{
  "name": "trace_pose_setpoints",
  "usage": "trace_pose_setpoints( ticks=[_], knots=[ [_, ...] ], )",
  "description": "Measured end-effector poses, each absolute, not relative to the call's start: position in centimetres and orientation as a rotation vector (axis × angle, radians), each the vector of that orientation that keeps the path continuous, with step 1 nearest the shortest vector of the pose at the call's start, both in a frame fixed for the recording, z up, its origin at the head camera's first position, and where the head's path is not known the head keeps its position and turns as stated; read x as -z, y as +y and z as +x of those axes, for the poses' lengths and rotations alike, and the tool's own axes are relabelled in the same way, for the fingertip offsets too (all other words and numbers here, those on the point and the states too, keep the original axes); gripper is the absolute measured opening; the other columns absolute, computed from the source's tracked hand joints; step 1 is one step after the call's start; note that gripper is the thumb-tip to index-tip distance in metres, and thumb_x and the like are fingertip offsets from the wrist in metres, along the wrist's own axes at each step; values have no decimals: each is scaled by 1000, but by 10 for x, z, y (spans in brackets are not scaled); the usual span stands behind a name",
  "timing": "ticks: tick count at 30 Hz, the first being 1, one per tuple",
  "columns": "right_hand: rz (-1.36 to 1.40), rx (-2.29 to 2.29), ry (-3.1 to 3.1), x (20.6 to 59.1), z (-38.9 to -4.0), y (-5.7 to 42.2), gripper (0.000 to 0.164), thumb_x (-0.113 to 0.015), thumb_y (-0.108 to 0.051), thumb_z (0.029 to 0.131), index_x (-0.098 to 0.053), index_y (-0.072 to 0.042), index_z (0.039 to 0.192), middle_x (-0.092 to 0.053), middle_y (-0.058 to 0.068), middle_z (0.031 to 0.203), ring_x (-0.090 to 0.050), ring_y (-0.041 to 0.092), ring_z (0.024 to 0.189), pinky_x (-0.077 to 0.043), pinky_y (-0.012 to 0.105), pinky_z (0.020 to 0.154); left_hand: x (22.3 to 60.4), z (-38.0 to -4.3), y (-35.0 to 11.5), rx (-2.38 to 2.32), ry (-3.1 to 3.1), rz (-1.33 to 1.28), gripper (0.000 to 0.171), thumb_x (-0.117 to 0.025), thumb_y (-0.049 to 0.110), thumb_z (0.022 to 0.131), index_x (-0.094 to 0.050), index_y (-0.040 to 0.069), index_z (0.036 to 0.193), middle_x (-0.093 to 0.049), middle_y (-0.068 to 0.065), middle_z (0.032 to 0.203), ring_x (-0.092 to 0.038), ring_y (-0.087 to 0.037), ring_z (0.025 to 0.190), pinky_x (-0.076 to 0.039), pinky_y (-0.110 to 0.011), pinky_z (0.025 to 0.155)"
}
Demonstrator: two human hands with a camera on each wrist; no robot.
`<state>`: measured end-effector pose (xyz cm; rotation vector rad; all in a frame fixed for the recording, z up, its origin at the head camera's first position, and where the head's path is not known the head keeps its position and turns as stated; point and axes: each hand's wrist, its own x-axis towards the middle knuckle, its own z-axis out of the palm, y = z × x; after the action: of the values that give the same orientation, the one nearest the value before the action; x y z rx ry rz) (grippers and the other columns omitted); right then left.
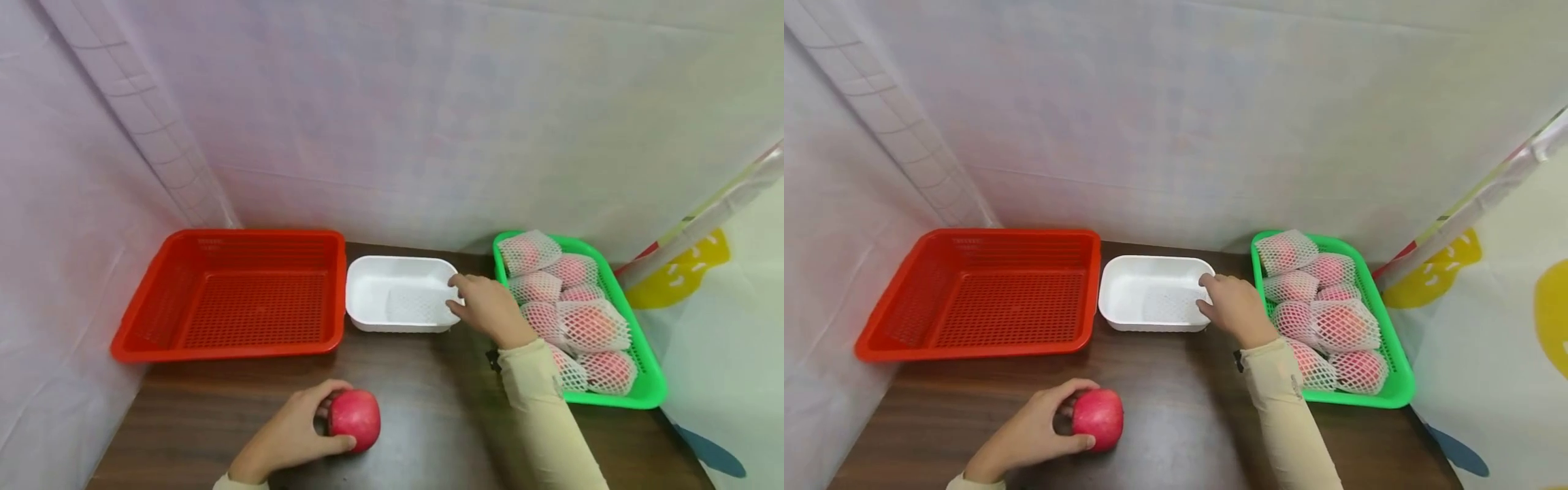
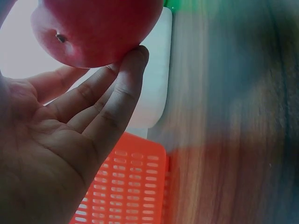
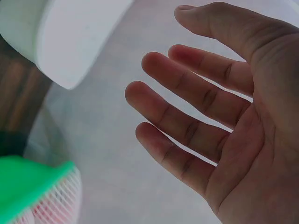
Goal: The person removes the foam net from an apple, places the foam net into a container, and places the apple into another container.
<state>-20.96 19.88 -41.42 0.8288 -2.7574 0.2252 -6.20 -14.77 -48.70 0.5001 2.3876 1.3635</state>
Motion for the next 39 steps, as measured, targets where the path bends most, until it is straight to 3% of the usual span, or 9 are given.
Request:
trace_pose_setpoints(
  ticks=[11,18,22,28,34,39],
  knots=[
    [779,-398,-2647,420,-110,217,26,-84,-20,81,-68,-10,99,-70,0,85,-66,14,73,-54,33,60,481,-64,-142,-1338,2393,510,66,-83,51,77,-57,21,130,-64,5,113,-62,-12,91,-54,-37,77],
    [704,-471,-2700,431,-91,225,23,-85,-21,80,-70,-16,97,-69,-5,86,-65,9,73,-53,29,60,440,-82,-161,-1178,2701,670,68,-87,51,71,-59,25,128,-62,13,115,-59,-7,96,-54,-37,78],
    [710,-526,-2700,435,-89,226,22,-84,-20,82,-70,-16,98,-69,-6,86,-65,9,73,-53,28,61,391,-112,-193,-940,2921,732,70,-88,50,70,-59,20,128,-63,7,116,-60,-13,100,-55,-40,78],
    [718,-573,-2718,439,-87,226,23,-84,-20,82,-69,-18,99,-69,-6,85,-65,9,74,-52,28,61,341,-169,-254,-551,3058,622,74,-85,50,74,-56,9,129,-61,-14,115,-59,-31,98,-54,-54,77],
    [724,-589,-2722,446,-87,226,23,-83,-20,83,-69,-18,100,-68,-7,86,-64,9,76,-53,28,62,357,-243,-297,-279,2987,612,71,-84,43,74,-58,-1,124,-62,-20,105,-59,-36,95,-50,-56,75],
    [722,-600,-2745,452,-85,225,21,-82,-22,84,-69,-18,100,-67,-8,85,-63,7,75,-52,27,62,387,-278,-322,-181,2847,567,72,-83,36,74,-55,-12,119,-64,-23,100,-59,-39,92,-50,-55,80]
  ],
)
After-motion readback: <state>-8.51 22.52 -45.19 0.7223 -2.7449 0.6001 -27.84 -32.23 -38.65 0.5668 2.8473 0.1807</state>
